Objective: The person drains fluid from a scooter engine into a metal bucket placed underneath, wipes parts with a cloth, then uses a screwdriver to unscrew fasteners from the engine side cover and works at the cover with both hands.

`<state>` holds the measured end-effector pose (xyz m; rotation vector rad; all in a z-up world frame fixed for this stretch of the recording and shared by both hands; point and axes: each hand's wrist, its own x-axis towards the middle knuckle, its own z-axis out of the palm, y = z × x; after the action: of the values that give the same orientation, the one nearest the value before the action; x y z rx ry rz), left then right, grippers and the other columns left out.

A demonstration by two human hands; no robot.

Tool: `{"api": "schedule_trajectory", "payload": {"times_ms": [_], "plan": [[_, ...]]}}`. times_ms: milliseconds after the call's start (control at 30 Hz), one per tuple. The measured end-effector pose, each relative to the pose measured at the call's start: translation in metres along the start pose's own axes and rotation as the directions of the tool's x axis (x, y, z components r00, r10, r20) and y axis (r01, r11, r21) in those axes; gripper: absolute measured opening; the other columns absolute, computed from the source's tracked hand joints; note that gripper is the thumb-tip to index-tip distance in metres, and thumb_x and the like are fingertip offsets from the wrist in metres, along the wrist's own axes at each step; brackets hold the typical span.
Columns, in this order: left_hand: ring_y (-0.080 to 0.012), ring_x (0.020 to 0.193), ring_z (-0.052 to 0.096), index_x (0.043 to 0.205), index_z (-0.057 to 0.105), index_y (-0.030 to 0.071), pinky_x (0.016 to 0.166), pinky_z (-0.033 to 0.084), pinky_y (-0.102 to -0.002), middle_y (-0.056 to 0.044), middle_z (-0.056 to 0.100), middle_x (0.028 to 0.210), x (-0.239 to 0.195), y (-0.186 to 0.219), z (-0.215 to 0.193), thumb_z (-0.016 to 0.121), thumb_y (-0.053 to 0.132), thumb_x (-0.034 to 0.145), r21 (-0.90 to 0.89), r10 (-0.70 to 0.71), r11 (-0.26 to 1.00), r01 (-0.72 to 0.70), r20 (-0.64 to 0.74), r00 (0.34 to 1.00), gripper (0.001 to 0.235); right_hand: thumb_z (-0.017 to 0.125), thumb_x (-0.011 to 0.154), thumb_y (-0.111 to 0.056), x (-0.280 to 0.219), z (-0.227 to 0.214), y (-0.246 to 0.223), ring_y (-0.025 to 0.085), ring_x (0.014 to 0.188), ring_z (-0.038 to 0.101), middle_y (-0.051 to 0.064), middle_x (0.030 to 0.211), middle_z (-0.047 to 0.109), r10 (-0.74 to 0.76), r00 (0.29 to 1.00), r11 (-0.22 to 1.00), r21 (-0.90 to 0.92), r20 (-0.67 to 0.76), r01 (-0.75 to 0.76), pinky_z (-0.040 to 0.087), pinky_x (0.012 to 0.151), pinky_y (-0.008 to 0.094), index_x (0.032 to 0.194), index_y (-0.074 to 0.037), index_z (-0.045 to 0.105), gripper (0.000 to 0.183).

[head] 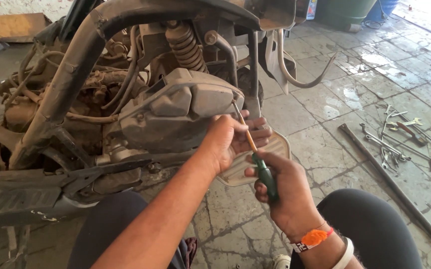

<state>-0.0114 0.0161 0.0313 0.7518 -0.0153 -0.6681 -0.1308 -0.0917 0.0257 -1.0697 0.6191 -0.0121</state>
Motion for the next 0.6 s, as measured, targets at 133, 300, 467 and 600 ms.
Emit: {"api": "schedule_trajectory", "payload": {"times_ms": [133,300,467,600], "plan": [[-0.0296,0.074,0.074,0.102,0.063,-0.009,0.066,0.066,-0.042,-0.019,0.074,0.087,0.01,-0.012,-0.011,0.077,0.015,0.091,0.302,0.089,0.952,-0.054,-0.103,0.991,0.03,0.072,0.092,-0.01,0.001,0.0,0.0,0.011,0.05,0.051,0.01,0.083,0.071,-0.133,0.99,0.988,-0.089,-0.047,0.128,0.037,0.043,0.023,0.108,-0.008,0.058,0.021],[-0.034,0.077,0.079,0.103,0.062,-0.01,0.071,0.069,-0.044,-0.024,0.077,0.089,0.025,-0.021,-0.018,0.066,0.008,0.087,0.155,0.126,0.982,-0.109,-0.098,0.987,0.025,0.064,0.092,-0.033,0.002,0.004,-0.002,0.011,0.045,0.047,0.01,0.074,0.07,0.087,0.996,0.996,0.026,-0.035,-0.086,0.032,0.038,0.024,0.11,-0.014,0.068,0.026],[-0.0387,0.095,0.075,0.111,0.053,-0.002,0.087,0.066,-0.051,-0.025,0.071,0.107,0.042,-0.025,-0.025,0.056,0.005,0.088,-0.169,0.072,0.982,-0.079,-0.047,0.996,0.025,0.069,0.087,-0.029,0.0,0.004,-0.002,0.011,0.044,0.047,0.009,0.073,0.068,0.045,0.998,0.998,-0.046,-0.043,-0.047,0.032,0.037,0.024,0.1,0.002,0.071,0.034],[-0.0323,0.09,0.072,0.106,0.051,0.0,0.089,0.064,-0.05,-0.017,0.066,0.098,0.083,-0.041,-0.031,0.064,0.02,0.1,-0.386,0.061,0.915,-0.117,-0.155,0.986,0.024,0.076,0.082,-0.013,-0.004,0.01,-0.005,0.008,0.047,0.047,0.007,0.075,0.07,-0.162,0.972,0.97,-0.207,-0.171,0.125,0.034,0.04,0.022,0.096,0.001,0.074,0.02]]}}
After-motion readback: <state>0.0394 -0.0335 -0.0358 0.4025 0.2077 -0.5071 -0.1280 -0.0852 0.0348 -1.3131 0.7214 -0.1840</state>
